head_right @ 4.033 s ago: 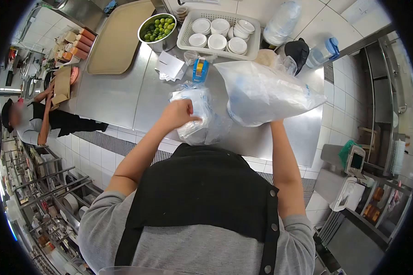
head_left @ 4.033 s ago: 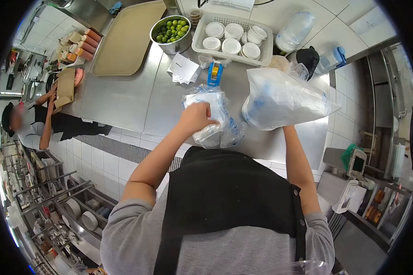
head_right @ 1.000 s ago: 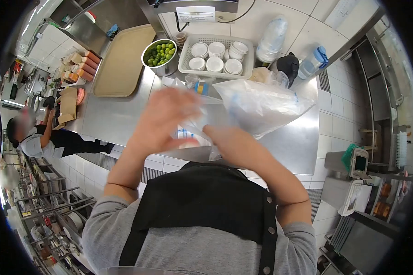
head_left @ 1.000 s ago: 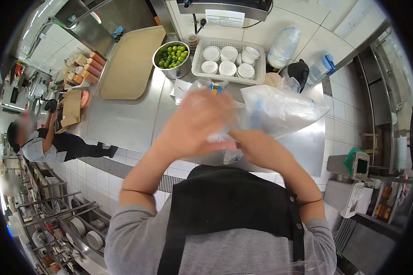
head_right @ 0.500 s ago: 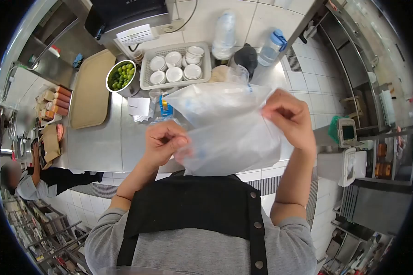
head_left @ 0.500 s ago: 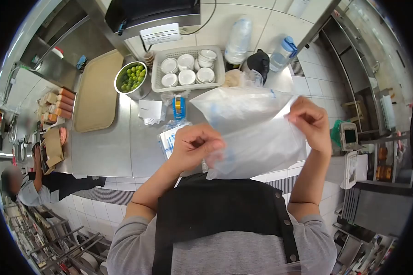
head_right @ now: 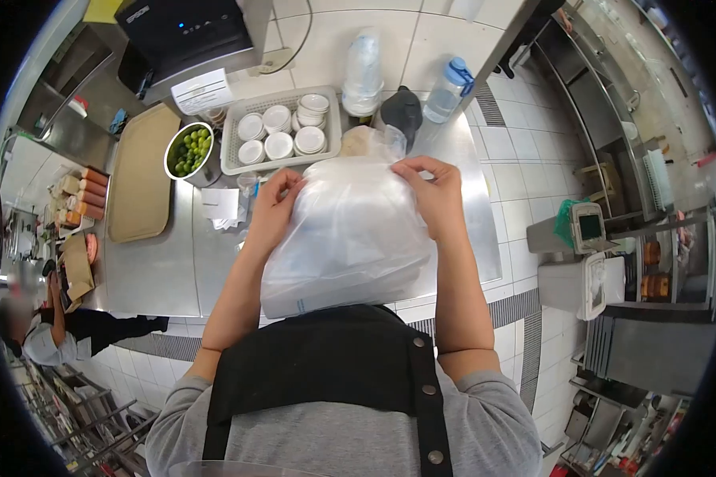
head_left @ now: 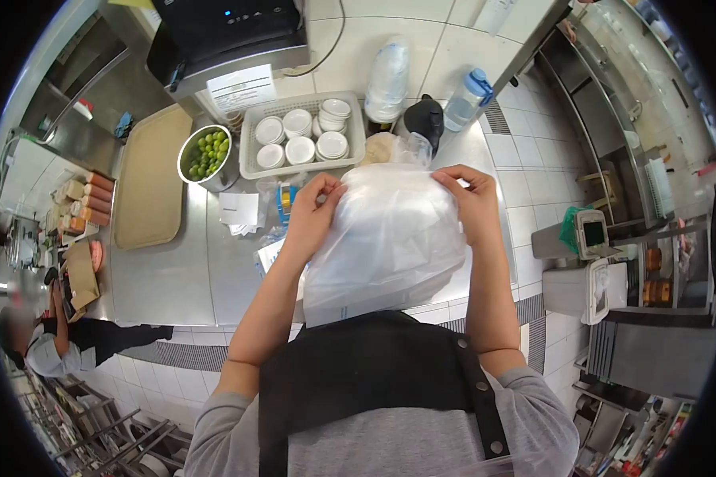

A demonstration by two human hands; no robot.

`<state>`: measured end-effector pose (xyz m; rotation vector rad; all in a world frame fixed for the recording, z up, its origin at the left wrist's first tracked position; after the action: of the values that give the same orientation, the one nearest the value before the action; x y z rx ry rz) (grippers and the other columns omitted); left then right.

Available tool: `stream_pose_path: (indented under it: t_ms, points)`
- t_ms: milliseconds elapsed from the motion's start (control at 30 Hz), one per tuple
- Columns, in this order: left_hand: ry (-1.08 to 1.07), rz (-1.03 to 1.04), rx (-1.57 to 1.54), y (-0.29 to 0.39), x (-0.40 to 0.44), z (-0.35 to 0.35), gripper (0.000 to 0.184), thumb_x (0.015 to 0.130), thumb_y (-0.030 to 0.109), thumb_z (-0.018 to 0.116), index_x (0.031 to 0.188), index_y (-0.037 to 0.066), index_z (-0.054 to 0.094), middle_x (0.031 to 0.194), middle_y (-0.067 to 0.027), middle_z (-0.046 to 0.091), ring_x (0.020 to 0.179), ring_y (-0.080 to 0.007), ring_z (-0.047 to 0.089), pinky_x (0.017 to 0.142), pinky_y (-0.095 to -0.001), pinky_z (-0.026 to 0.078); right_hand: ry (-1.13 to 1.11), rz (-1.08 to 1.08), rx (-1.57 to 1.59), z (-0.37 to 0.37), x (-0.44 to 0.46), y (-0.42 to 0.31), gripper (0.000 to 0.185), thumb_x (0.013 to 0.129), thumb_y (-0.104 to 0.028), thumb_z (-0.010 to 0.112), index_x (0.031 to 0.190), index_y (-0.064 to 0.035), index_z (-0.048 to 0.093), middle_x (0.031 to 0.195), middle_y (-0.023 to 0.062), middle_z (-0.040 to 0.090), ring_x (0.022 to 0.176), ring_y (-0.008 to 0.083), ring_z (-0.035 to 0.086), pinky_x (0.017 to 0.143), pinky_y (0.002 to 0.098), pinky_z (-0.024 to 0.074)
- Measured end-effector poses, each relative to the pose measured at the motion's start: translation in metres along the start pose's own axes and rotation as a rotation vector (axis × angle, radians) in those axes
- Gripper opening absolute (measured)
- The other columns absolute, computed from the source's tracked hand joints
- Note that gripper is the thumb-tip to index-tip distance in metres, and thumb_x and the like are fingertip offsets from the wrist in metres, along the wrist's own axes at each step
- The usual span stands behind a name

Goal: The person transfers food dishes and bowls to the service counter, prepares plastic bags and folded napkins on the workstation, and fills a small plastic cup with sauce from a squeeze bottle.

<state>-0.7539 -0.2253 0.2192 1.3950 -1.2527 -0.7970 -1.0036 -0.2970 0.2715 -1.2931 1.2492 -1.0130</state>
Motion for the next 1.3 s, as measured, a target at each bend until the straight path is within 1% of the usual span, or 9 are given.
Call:
stream_pose_path:
  t_ms: [367,400,467,533,667,833,900,1067,1300]
  points:
    - [-0.316,-0.426,-0.677,-0.093,-0.006,0.023,0.021,0.092,0.015,0.064,0.109,0.002,0.06,0.088,-0.0015,0.065,0.078,-0.0092,0.06,0.072,-0.0243,0.051,-0.236,-0.191,0.125,0.014,0.0,0.174,0.037,0.091,-0.019,0.063,0.124,-0.0018,0.058,0.118,0.0105,0.061,0.107,0.0203,0.059,0.094,0.0366,0.0468]
    - [0.003,-0.286,-0.422,-0.116,-0.023,0.047,0.028,0.093,0.019,0.064,0.115,0.002,0.059,0.094,-0.0039,0.066,0.084,-0.0149,0.062,0.08,-0.029,0.051,-0.194,-0.255,0.021,0.013,0.006,0.206,0.039,0.091,-0.021,0.063,0.125,-0.0021,0.056,0.122,0.0116,0.059,0.111,0.0221,0.057,0.097,0.0387,0.0448]
    - [-0.229,-0.03,0.251,-0.193,-0.037,0.04,0.047,0.098,0.022,0.053,0.141,0.005,0.043,0.145,-0.0145,0.042,0.132,-0.0249,0.043,0.106,-0.0407,0.04,-0.053,-0.401,-0.29,0.012,0.023,0.288,0.044,0.092,-0.024,0.062,0.129,-0.0026,0.053,0.13,0.0139,0.054,0.119,0.0256,0.053,0.102,0.043,0.0407]
    - [0.054,-0.366,-0.358,-0.206,-0.036,0.068,0.035,0.094,0.023,0.054,0.116,-0.004,0.06,0.107,-0.0174,0.067,0.1,-0.0285,0.063,0.09,-0.0382,0.047,-0.058,-0.342,-0.264,0.02,0.022,0.31,0.048,0.093,-0.026,0.06,0.133,-0.0021,0.049,0.135,0.0155,0.051,0.123,0.0273,0.05,0.105,0.0435,0.0388]
    - [0.053,-0.039,-0.02,-0.213,-0.028,0.065,0.034,0.089,0.022,0.059,0.113,-0.001,0.061,0.103,-0.0168,0.068,0.098,-0.0261,0.063,0.085,-0.0403,0.049,-0.113,-0.211,-0.102,0.033,0.015,0.284,0.051,0.095,-0.025,0.056,0.138,0.0008,0.044,0.138,0.0176,0.049,0.125,0.0273,0.048,0.104,0.0392,0.0399]
    - [0.034,-0.239,-0.188,-0.297,-0.016,0.089,0.034,0.087,0.021,0.062,0.115,0.002,0.061,0.106,-0.0144,0.067,0.097,-0.0265,0.065,0.081,-0.0407,0.051,-0.188,-0.303,-0.456,0.025,0.03,0.311,0.052,0.095,-0.024,0.056,0.14,-0.001,0.043,0.138,0.0163,0.05,0.125,0.0269,0.05,0.101,0.0396,0.044]
    - [0.065,-0.414,-0.404,-0.318,-0.01,0.099,0.034,0.087,0.021,0.061,0.116,0.002,0.061,0.108,-0.0134,0.067,0.096,-0.0269,0.065,0.079,-0.0412,0.051,-0.228,0.317,0.537,0.039,0.033,0.323,0.053,0.097,-0.026,0.054,0.143,-0.0045,0.039,0.139,0.0142,0.049,0.126,0.0262,0.049,0.101,0.0402,0.0455]
    - [0.039,-0.857,-0.873,-0.27,-0.013,0.093,0.037,0.09,0.014,0.059,0.125,0.001,0.054,0.108,-0.0119,0.066,0.097,-0.0246,0.065,0.075,-0.039,0.053,-0.216,0.524,0.698,0.04,0.021,0.258,0.056,0.098,-0.032,0.052,0.146,-0.0072,0.035,0.141,0.0127,0.048,0.126,0.0261,0.05,0.102,0.0422,0.045]
    - [-0.107,-0.599,-1.179,-0.124,-0.079,0.03,0.054,0.084,-0.006,0.06,0.135,0.004,0.046,0.125,-0.0074,0.058,0.103,-0.0184,0.061,0.085,-0.0318,0.049,-0.155,0.575,0.921,-0.004,-0.059,0.254,0.038,0.095,-0.008,0.054,0.132,-0.0072,0.044,0.127,0.0085,0.054,0.112,0.0191,0.055,0.095,0.0377,0.0484]
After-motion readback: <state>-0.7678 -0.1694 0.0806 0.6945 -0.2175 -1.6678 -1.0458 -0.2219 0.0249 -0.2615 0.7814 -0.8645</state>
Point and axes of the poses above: each hand's wrist, its own x-axis towards the middle knuckle, its own z-axis out of the palm, y = z × x, the point moved 3 cm from there along x, towards the middle knuckle
